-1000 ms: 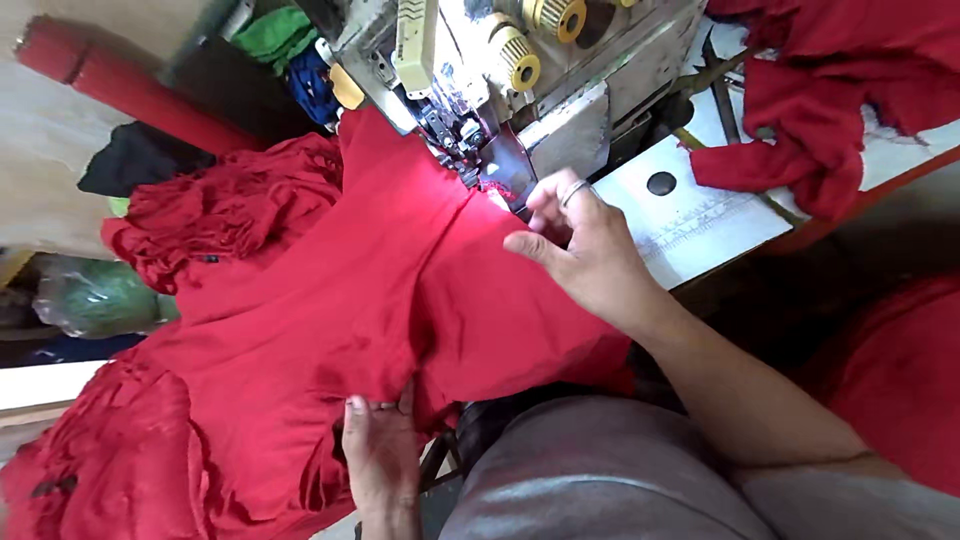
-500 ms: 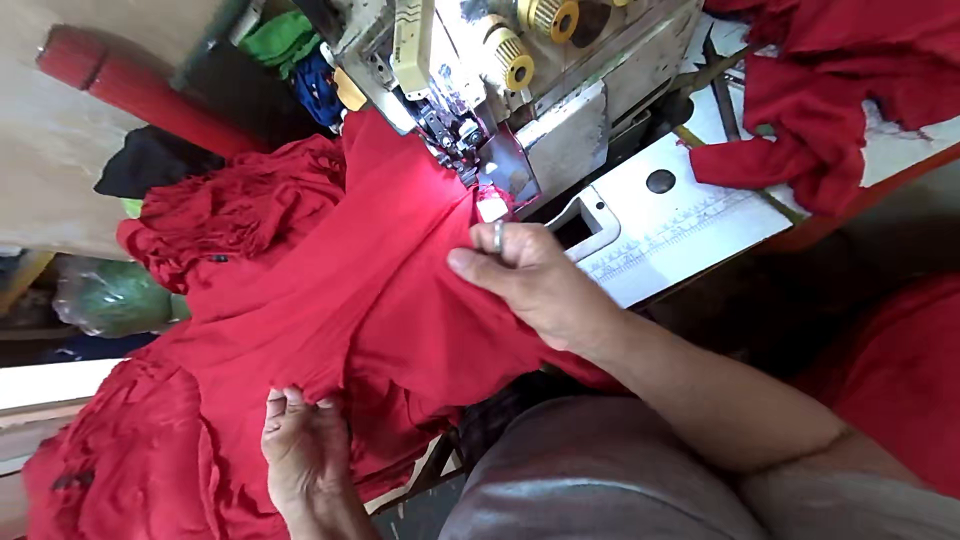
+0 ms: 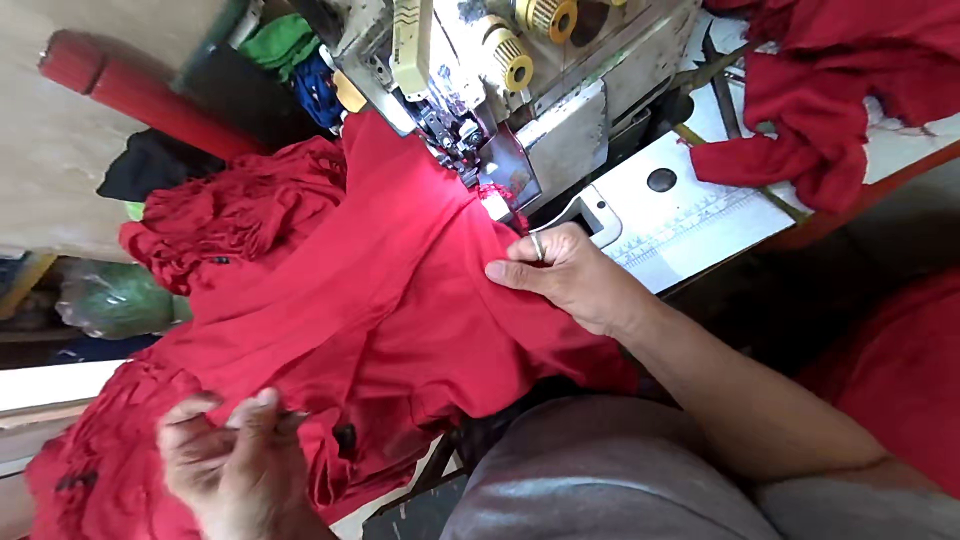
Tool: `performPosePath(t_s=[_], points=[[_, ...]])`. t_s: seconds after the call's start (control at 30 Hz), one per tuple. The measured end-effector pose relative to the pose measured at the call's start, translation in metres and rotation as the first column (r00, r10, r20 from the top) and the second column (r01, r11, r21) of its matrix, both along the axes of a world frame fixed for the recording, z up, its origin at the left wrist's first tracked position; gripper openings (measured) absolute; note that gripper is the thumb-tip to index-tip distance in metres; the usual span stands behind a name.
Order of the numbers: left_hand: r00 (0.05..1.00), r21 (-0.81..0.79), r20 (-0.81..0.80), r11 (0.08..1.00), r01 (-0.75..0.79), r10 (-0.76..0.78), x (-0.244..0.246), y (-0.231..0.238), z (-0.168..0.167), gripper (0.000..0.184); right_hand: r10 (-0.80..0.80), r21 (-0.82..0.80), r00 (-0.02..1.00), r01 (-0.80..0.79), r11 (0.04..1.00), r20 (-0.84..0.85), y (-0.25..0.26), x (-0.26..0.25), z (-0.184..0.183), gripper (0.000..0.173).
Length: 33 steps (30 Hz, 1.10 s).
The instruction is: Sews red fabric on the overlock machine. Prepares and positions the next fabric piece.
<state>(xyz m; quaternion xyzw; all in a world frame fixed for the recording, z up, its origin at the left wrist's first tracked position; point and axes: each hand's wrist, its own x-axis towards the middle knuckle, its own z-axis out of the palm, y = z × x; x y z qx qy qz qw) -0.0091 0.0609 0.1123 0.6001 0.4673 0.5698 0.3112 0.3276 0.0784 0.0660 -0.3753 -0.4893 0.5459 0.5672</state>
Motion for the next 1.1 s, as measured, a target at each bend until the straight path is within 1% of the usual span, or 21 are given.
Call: performPosePath(t_s=[0.07,0.13,0.17,0.23,0.27,0.3,0.33,0.4,0.5,0.6,0.63,0.7,0.8,0.87,1.0,1.1], points=[[0.999,0.079,0.012,0.996,-0.033,0.032,-0.016,0.002,0.018,0.030,-0.120,0.138,0.989,0.108,0.984,0.081,0.001,0.010,0.010,0.027],[0.996,0.086,0.042,0.993,-0.080,0.077,-0.021,0.005,0.023,0.028,-0.210,0.186,0.955,0.172,0.967,0.210,-0.002,0.016,0.018,0.027],[0.994,0.043,0.049,0.995,-0.095,0.093,-0.018,0.004,0.015,0.029,-0.242,0.186,0.922,0.192,0.964,0.302,-0.007,0.014,0.019,0.028],[0.983,-0.117,0.051,0.979,-0.169,0.176,-0.009,0.001,-0.014,0.028,-0.328,0.235,0.807,0.240,0.942,0.491,-0.019,0.006,0.011,0.028],[0.974,-0.197,0.046,0.958,-0.208,0.221,-0.003,-0.002,-0.029,0.027,-0.384,0.292,0.747,0.260,0.920,0.544,-0.023,0.003,0.003,0.026],[0.966,-0.235,0.038,0.941,-0.241,0.257,0.003,-0.003,-0.043,0.027,-0.438,0.346,0.698,0.281,0.895,0.566,-0.024,0.002,-0.005,0.024],[0.960,-0.238,0.028,0.935,-0.263,0.277,0.008,-0.005,-0.054,0.028,-0.477,0.381,0.667,0.300,0.875,0.572,-0.024,0.004,-0.010,0.021],[0.959,-0.204,0.014,0.939,-0.276,0.285,0.014,-0.007,-0.064,0.030,-0.514,0.405,0.654,0.328,0.854,0.555,-0.023,0.011,-0.010,0.017],[0.959,-0.160,0.076,0.953,-0.258,0.272,0.024,-0.009,-0.054,0.031,-0.548,0.431,0.643,0.350,0.832,0.535,-0.023,0.025,0.004,0.017],[0.965,-0.086,0.154,0.976,-0.201,0.212,0.022,-0.017,-0.041,0.032,-0.565,0.422,0.614,0.378,0.824,0.551,-0.025,0.034,0.016,0.021],[0.963,-0.097,0.172,0.976,-0.192,0.207,0.020,-0.019,-0.042,0.033,-0.553,0.413,0.615,0.371,0.832,0.562,-0.026,0.033,0.015,0.023],[0.958,-0.188,0.177,0.963,-0.192,0.226,0.018,-0.024,-0.052,0.034,-0.538,0.413,0.615,0.349,0.841,0.576,-0.026,0.028,0.006,0.025],[0.937,-0.278,0.220,0.938,-0.208,0.273,0.026,-0.030,-0.063,0.034,-0.529,0.387,0.600,0.361,0.848,0.600,-0.026,0.027,-0.004,0.027],[0.931,-0.280,0.228,0.935,-0.219,0.286,0.026,-0.032,-0.062,0.035,-0.535,0.377,0.592,0.379,0.845,0.603,-0.029,0.025,-0.003,0.029],[0.930,-0.233,0.219,0.941,-0.244,0.295,0.016,-0.022,-0.055,0.034,-0.621,0.515,0.589,0.365,0.775,0.517,-0.033,0.011,0.003,0.033],[0.924,-0.263,0.200,0.927,-0.269,0.325,0.017,-0.012,-0.064,0.033,-0.606,0.534,0.600,0.324,0.781,0.522,-0.033,0.002,-0.001,0.035]])
